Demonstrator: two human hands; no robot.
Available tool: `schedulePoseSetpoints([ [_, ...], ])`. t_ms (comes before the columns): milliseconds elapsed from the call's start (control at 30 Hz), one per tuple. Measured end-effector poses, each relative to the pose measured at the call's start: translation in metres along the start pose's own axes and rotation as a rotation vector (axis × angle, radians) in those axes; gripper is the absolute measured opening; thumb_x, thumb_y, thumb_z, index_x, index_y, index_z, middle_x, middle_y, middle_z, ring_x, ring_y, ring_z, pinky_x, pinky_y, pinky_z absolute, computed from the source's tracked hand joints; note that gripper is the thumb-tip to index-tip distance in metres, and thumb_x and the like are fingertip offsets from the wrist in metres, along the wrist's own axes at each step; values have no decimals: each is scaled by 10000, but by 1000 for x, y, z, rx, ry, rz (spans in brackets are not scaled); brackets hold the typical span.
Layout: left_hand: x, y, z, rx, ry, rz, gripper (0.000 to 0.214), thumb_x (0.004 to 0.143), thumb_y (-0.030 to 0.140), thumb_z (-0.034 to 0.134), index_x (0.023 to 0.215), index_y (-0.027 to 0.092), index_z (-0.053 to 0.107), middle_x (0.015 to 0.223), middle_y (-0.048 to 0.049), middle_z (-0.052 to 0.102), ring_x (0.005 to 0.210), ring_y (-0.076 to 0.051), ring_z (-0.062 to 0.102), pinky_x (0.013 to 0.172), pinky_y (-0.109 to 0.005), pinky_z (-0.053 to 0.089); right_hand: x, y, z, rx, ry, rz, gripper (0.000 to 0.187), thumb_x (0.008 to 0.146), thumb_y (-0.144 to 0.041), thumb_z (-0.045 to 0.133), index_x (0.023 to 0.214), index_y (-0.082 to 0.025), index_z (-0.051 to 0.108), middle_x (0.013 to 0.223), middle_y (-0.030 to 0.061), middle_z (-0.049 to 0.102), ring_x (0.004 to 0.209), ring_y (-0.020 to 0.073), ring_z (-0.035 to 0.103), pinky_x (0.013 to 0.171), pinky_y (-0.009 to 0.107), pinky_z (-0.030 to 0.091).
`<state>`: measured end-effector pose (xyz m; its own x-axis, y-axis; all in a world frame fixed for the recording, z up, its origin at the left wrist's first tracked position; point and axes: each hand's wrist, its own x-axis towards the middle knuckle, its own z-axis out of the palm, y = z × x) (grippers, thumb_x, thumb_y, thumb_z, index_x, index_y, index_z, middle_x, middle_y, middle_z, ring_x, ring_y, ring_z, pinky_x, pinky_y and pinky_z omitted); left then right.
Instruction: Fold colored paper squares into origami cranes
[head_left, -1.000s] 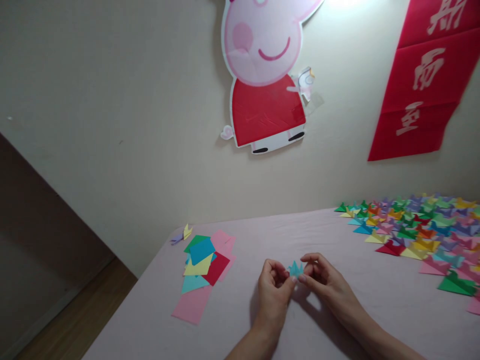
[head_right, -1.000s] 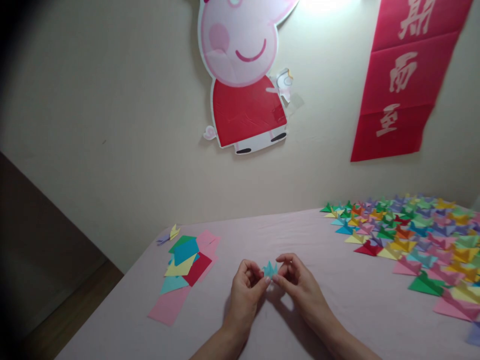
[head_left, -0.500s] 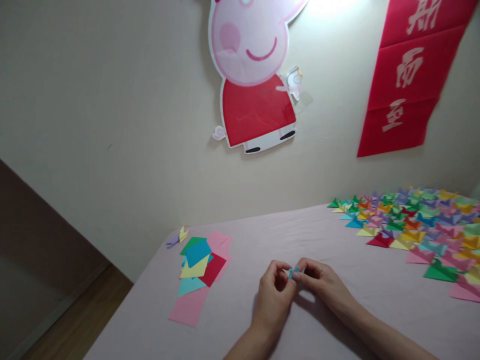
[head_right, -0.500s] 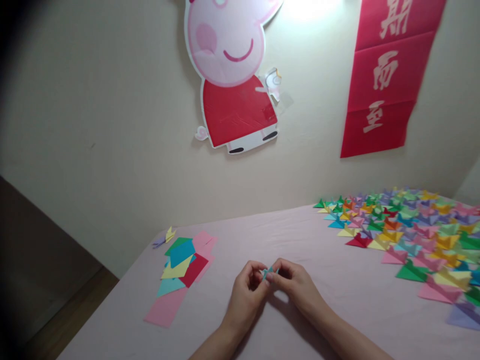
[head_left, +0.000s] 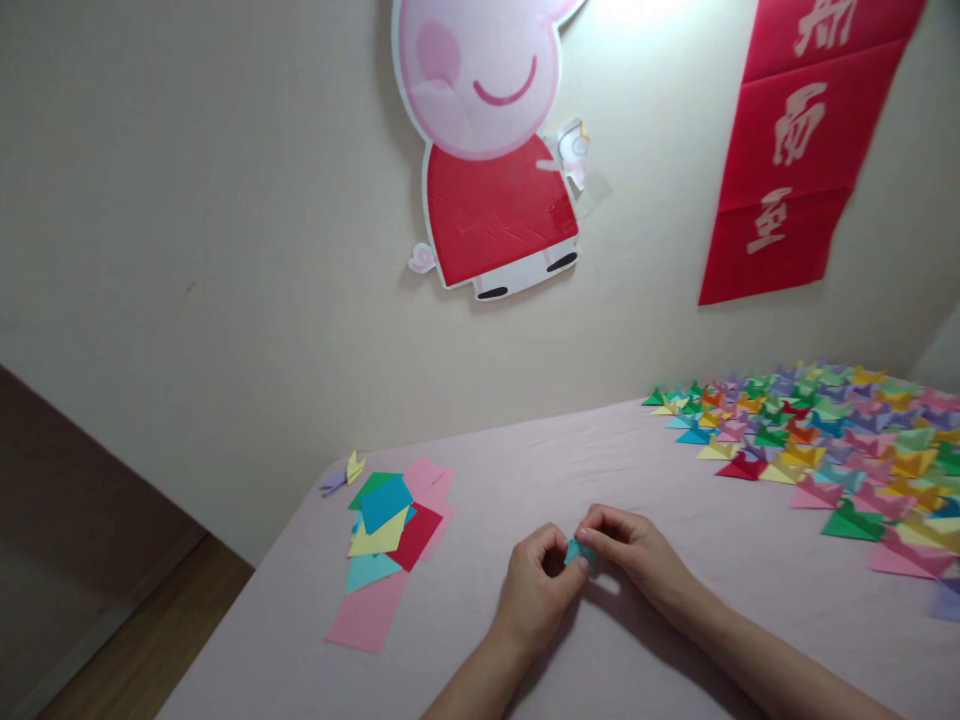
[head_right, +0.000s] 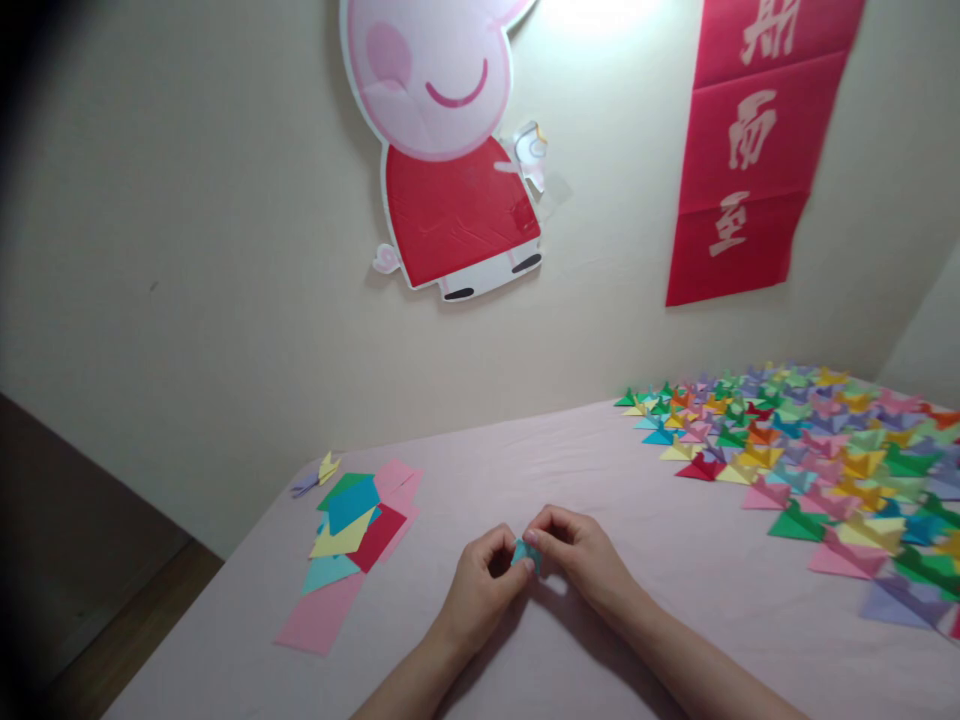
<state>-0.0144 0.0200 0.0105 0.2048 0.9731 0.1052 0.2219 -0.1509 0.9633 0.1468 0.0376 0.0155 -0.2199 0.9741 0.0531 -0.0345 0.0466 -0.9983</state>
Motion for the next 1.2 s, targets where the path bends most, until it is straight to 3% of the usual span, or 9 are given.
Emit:
schedulePoseSetpoints([
  [167, -2, 4, 4, 47, -51, 50, 175, 782, 293, 644, 656, 184, 589, 685, 8, 522, 692, -160, 446, 650, -255, 328, 0, 2, -1, 32, 60, -12, 376, 696, -541, 729, 634, -188, 615, 612, -20, 590, 619, 152, 523, 610, 276, 425],
  [500, -1, 1, 4, -49, -67, -8, 240, 772, 309, 649, 594, 178, 555, 626, 30, 457, 636, -139, 395, 628, -260, 306, 0, 7, 1, 27, 45, 5, 398, 716, -563, 727, 660, -180, 635, 627, -17, 585, 631, 149, 513, 614, 272, 423],
  [700, 0, 0, 3, -57, 37, -101, 199, 782, 343, 670, 674, 181, 631, 645, 28, 522, 634, -137, 433, 611, -251, 324, 2, 8, -2, -5, 100, -16, 433, 717, -598, 721, 644, -180, 635, 611, -13, 569, 612, 149, 502, 595, 279, 426],
  [967, 2, -1, -1, -99, 99, -36, 265, 793, 345, 682, 600, 178, 609, 648, 16, 509, 653, -142, 437, 628, -257, 336, 5, 12, 0, 36, 90, -13, 415, 679, -596, 756, 801, -208, 672, 705, 1, 623, 658, 177, 571, 617, 302, 485],
  [1067, 3, -1, -2, -142, 126, -74, 289, 790, 375, 686, 600, 178, 591, 647, 19, 497, 649, -141, 425, 622, -257, 331, 5, 14, 2, 40, 82, -22, 398, 704, -589, 743, 768, -206, 656, 682, -1, 607, 646, 175, 570, 618, 304, 488],
  [1200, 6, -12, -1, -148, 112, -137, 303, 765, 402, 689, 603, 183, 557, 627, 34, 459, 619, -132, 401, 597, -256, 305, 2, 17, 1, -3, 164, -33, 419, 763, -623, 676, 682, -215, 627, 643, -5, 559, 622, 170, 537, 584, 292, 477],
])
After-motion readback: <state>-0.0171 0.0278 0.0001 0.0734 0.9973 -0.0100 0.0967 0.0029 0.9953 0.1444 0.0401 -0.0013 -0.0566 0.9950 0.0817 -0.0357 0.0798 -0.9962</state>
